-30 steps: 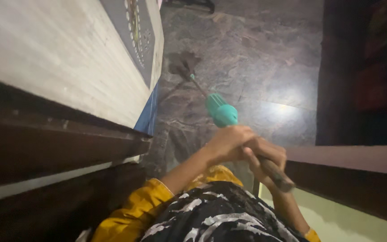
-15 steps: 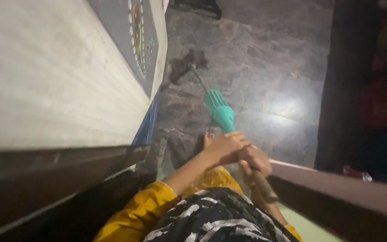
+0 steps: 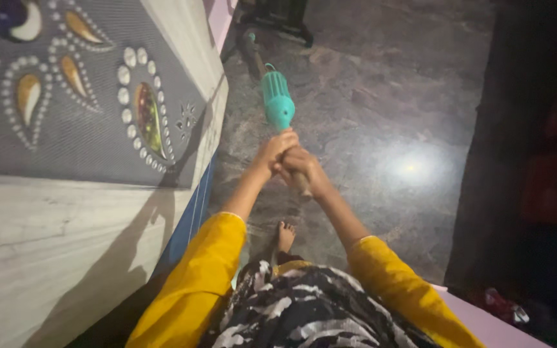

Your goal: The person mops a tiled floor in a bedroom using a teal spin mop. They move the mop back and forth across the floor, covering areas near a bed and a cabinet.

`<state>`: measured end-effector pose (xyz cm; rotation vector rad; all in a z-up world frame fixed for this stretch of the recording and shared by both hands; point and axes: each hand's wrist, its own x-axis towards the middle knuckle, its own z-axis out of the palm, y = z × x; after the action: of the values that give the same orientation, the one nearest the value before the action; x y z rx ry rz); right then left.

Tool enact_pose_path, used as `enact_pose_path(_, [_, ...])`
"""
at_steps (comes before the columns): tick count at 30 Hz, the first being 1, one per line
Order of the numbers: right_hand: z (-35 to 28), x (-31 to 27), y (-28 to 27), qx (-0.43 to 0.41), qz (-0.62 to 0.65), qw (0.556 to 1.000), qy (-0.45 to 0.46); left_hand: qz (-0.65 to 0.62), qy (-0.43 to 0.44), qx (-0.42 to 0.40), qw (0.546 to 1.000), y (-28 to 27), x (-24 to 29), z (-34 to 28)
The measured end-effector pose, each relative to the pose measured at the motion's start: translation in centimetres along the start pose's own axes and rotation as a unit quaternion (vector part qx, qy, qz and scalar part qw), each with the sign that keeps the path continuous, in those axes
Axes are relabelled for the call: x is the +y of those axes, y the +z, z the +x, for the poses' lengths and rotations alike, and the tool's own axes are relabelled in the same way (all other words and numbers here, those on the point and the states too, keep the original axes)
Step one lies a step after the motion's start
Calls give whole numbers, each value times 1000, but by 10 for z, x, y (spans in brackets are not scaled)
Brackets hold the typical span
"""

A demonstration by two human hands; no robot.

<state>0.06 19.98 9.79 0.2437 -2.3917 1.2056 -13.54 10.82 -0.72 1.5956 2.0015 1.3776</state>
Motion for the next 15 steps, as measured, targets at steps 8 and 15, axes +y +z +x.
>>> enact_pose_path(8, [-55, -43, -53, 6, -31, 997, 67, -2, 56, -64, 996, 23, 93, 13])
enact_pose_path(15, [-145, -195, -57, 64, -78, 972, 211, 75, 92, -171, 978, 33, 227, -61])
